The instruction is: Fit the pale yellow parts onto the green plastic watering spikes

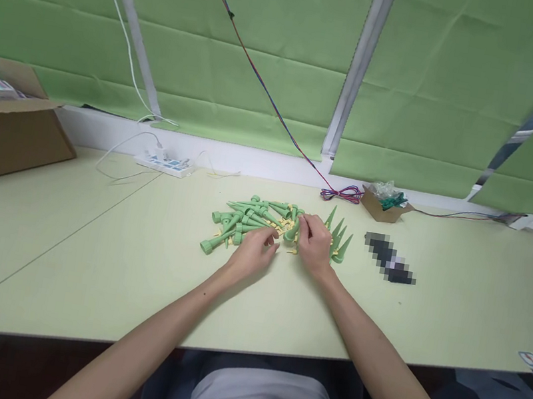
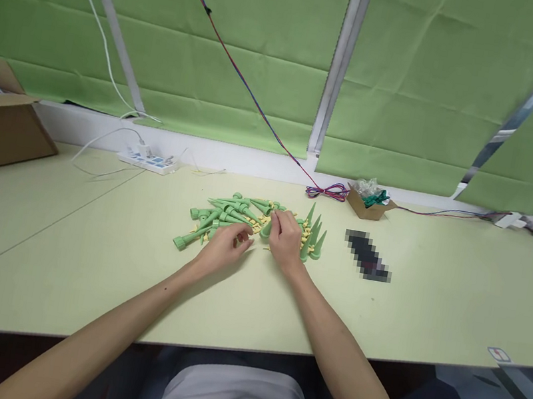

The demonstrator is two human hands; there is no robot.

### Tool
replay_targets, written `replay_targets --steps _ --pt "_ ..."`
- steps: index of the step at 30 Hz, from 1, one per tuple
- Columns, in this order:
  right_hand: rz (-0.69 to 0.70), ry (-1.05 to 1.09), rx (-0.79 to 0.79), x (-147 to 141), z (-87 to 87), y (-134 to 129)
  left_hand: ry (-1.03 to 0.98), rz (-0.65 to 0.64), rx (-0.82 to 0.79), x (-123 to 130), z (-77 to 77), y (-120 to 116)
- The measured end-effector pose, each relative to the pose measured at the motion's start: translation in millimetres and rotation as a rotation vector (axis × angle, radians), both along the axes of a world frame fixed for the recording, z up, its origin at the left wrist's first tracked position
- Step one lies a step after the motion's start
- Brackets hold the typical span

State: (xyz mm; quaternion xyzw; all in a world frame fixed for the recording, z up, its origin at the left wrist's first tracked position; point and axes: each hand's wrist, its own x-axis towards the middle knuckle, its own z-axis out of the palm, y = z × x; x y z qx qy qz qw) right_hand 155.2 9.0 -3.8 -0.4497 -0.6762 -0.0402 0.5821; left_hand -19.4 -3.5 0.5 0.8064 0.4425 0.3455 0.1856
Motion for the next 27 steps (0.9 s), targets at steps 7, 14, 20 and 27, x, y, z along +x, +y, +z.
replay_targets --steps 7,14,20,27 --pt "-0.082 0.013 -0.051 3 2.4 -1 0.011 -0.021 -0.012 -1 0.6 1" --pt "-0.038 -0.009 -0.007 -9 -2.9 -4 0.045 -0.072 -0.055 -1 0.2 -3" --pt "-0.022 -0.097 -0.084 -13 20.5 -5 0.069 -0.103 -0.088 0 -8.8 -3" --pt "-0.332 -0.299 -0.355 19 70.3 26 0.098 -0.097 -0.087 0 -8.7 -3"
